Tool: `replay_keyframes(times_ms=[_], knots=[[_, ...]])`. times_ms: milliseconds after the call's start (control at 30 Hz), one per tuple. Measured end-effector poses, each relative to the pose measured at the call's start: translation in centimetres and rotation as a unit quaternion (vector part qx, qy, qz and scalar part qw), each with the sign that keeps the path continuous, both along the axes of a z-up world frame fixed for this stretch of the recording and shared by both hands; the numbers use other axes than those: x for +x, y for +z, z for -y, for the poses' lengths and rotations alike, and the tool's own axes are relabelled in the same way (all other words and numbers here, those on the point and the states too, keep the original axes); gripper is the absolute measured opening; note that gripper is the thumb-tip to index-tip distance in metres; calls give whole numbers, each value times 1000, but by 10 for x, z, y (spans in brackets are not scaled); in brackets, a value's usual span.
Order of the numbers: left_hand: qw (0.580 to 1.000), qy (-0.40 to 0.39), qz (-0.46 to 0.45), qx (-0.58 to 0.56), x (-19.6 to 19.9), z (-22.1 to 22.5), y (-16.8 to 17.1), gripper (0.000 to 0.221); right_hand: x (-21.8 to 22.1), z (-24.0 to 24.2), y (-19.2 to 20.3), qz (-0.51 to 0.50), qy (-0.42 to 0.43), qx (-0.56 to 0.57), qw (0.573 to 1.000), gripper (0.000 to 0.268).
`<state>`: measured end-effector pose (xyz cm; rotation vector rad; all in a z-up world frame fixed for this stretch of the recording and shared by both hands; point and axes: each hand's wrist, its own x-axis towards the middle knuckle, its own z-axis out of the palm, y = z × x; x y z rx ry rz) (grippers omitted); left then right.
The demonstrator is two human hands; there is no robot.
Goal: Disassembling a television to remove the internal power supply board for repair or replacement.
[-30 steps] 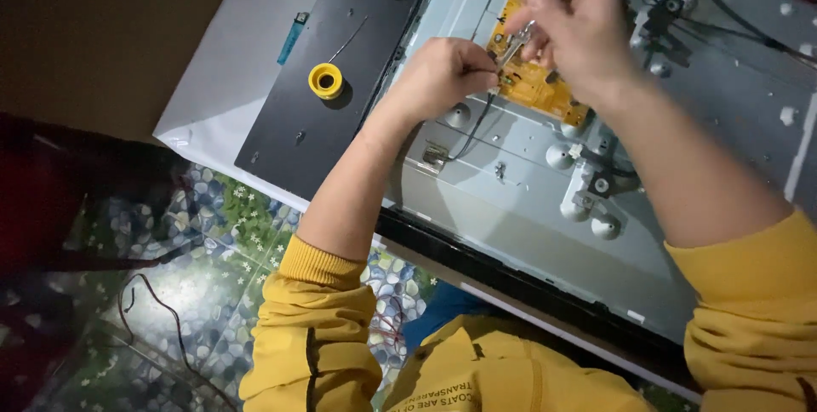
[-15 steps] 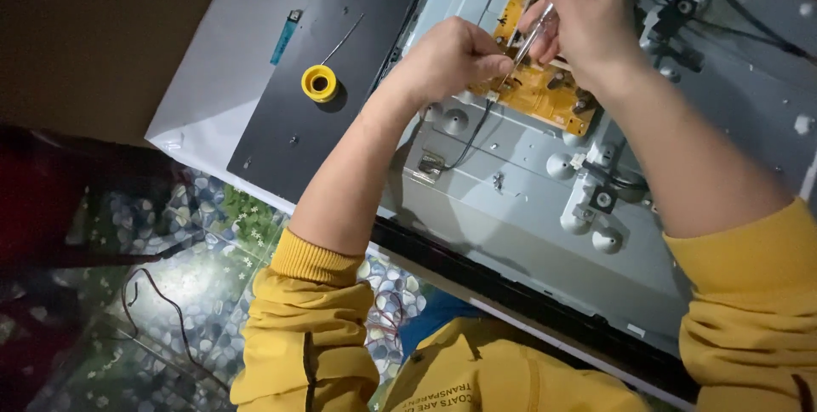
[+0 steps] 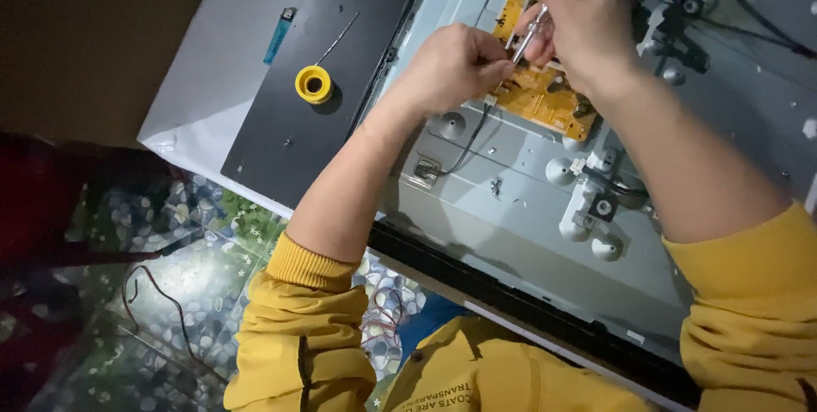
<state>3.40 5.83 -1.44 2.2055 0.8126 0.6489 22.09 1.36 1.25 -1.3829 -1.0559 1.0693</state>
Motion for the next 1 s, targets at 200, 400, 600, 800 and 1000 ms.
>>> replay_keyframes(times_ms=[200, 400, 600, 800, 1000], knots=[[999, -24, 25, 24, -4, 0, -2, 12, 0, -2, 1, 9, 1, -21, 1000, 21], [990, -130, 35, 39, -28, -3, 14, 39, 1, -2, 4, 19, 14, -46, 999, 20], [988, -103, 39, 110, -32, 7, 16, 52, -1, -5, 3, 70, 26, -25, 997, 9], [986, -92, 54, 132, -33, 10, 14, 48, -5, -6, 5, 52, 18, -27, 998, 15], [984, -92, 45, 143, -32, 11, 13, 48, -5, -8, -1, 64, -4, -39, 997, 25]])
